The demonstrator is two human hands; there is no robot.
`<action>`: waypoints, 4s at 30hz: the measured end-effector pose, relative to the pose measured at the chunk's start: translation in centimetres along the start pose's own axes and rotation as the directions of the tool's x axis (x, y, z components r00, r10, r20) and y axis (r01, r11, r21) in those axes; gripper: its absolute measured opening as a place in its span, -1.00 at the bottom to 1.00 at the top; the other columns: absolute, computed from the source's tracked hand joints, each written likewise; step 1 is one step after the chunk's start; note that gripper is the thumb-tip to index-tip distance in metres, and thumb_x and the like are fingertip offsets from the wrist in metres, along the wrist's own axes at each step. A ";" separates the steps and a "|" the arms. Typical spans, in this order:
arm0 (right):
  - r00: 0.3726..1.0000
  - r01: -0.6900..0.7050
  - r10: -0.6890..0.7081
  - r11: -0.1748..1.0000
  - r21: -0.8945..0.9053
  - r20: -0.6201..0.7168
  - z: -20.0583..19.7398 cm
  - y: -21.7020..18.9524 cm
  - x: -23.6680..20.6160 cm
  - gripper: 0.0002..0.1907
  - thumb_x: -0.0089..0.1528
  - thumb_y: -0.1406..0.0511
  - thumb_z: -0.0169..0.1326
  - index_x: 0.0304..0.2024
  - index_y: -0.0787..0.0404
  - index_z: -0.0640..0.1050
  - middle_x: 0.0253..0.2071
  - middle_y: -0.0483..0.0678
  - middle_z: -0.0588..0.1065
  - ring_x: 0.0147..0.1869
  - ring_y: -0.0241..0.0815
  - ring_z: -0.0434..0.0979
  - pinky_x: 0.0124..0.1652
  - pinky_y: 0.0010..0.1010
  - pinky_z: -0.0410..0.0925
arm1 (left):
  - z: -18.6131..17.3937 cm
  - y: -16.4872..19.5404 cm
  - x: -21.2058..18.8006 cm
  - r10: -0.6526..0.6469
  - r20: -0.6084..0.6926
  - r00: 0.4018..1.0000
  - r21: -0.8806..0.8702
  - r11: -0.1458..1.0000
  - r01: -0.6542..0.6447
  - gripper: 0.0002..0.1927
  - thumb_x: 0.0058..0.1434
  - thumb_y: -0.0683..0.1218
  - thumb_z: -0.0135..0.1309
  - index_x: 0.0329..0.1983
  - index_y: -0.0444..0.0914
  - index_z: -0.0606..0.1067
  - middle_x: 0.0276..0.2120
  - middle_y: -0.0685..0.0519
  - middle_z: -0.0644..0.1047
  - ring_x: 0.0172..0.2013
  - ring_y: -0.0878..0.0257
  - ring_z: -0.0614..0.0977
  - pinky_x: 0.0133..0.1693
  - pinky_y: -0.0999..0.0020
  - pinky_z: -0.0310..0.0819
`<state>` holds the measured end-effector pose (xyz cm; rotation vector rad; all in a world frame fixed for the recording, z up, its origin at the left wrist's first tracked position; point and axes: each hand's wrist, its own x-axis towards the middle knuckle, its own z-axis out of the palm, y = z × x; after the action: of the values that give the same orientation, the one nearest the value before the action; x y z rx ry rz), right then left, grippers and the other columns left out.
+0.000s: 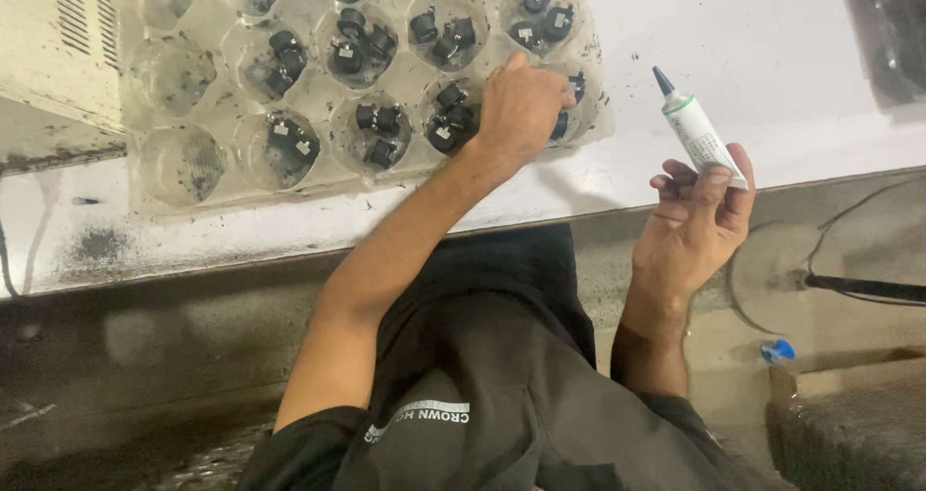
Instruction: The person picks black plug-shaped components one at a time from a plastic tray on the workbench and squeezes adhesive from a tube onto each one, then places it back in the tray. They repeat this for many components, occasionally repositioning the tube and tray.
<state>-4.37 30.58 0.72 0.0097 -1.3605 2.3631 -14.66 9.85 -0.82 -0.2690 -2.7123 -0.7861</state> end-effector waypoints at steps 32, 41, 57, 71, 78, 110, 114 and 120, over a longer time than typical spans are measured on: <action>0.933 0.298 -0.212 0.909 -0.292 0.291 4.1 -1.5 -6.6 -0.66 0.50 0.42 0.04 0.30 0.48 0.44 0.10 0.01 0.39 0.07 -0.29 0.41 0.03 -0.49 0.34 | -7.0 6.7 -14.7 0.128 0.355 0.926 -0.883 0.371 0.288 -0.62 0.30 -0.08 0.21 0.16 -0.28 0.51 -0.05 -0.01 0.62 -0.06 0.29 0.63 0.02 0.34 0.57; 0.858 0.392 -0.220 0.864 -0.315 0.464 6.2 -2.3 -6.2 -0.70 0.51 0.44 0.00 0.29 0.38 0.42 0.28 0.12 0.39 0.28 -0.14 0.46 0.18 -0.37 0.43 | -7.7 2.8 -15.0 -0.110 0.326 0.939 -0.945 -0.077 0.319 -0.57 0.33 -0.25 0.23 0.25 -0.38 0.47 -0.07 0.01 0.55 -0.16 0.35 0.53 -0.14 0.46 0.51; 0.589 0.754 -0.410 0.589 -0.291 0.697 6.9 -1.9 -7.3 -0.64 0.32 0.61 0.10 0.15 0.37 0.44 -0.09 0.12 0.43 -0.12 -0.06 0.51 -0.10 -0.24 0.42 | -12.8 1.3 -15.0 -0.388 0.165 0.907 -0.952 -0.303 0.043 -0.50 0.37 -0.21 0.18 0.37 -0.26 0.41 0.05 0.04 0.54 0.02 0.28 0.60 -0.23 0.31 0.64; 0.610 0.756 -0.398 0.552 -0.352 0.686 7.0 -1.9 -6.9 -0.67 0.29 0.57 0.19 0.09 0.36 0.51 -0.12 0.13 0.51 -0.14 -0.04 0.48 -0.16 -0.26 0.36 | -11.7 1.0 -15.3 -0.406 0.132 0.905 -0.954 -0.300 0.004 -0.51 0.38 -0.24 0.16 0.37 -0.26 0.40 0.06 0.03 0.57 0.01 0.28 0.62 -0.22 0.29 0.68; 0.613 0.751 -0.384 0.556 -0.357 0.691 6.3 -1.6 -6.8 -0.65 0.26 0.59 0.21 0.09 0.33 0.52 -0.11 0.12 0.55 -0.14 -0.06 0.47 -0.16 -0.29 0.34 | -11.6 1.0 -15.4 -0.414 0.138 0.900 -0.952 -0.306 0.005 -0.50 0.39 -0.23 0.17 0.38 -0.26 0.40 0.06 0.02 0.56 0.02 0.27 0.62 -0.23 0.28 0.68; 0.576 0.794 -0.400 0.481 -0.372 0.713 5.8 -1.1 -6.6 -0.58 0.24 0.60 0.22 0.12 0.30 0.49 -0.13 0.08 0.53 -0.11 -0.03 0.42 -0.07 -0.21 0.32 | -10.8 1.4 -15.5 -0.475 0.273 0.837 -0.928 -0.360 0.098 -0.65 0.31 -0.02 0.25 -0.03 -0.30 0.41 -0.14 -0.08 0.62 -0.27 0.23 0.69 -0.54 0.38 0.62; 0.590 0.785 -0.393 0.483 -0.387 0.706 5.8 -0.9 -6.7 -0.60 0.26 0.59 0.23 0.12 0.29 0.51 -0.13 0.08 0.53 -0.13 -0.06 0.41 -0.10 -0.25 0.31 | -10.8 1.5 -15.6 -0.463 0.273 0.844 -0.928 -0.356 0.105 -0.65 0.32 -0.02 0.24 -0.04 -0.32 0.41 -0.13 -0.11 0.62 -0.25 0.22 0.70 -0.53 0.37 0.63; 0.578 0.792 -0.386 0.476 -0.381 0.719 5.7 -0.9 -6.5 -0.58 0.25 0.59 0.24 0.13 0.28 0.50 -0.12 0.08 0.55 -0.13 -0.08 0.42 -0.07 -0.23 0.30 | -10.8 1.6 -15.8 -0.473 0.277 0.836 -0.931 -0.348 0.112 -0.65 0.32 -0.02 0.25 -0.03 -0.32 0.42 -0.16 -0.04 0.60 -0.25 0.23 0.69 -0.54 0.38 0.62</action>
<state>0.81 24.00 3.09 0.8967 -1.9764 1.1373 3.05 3.79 3.32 0.3303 -0.9805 -2.8600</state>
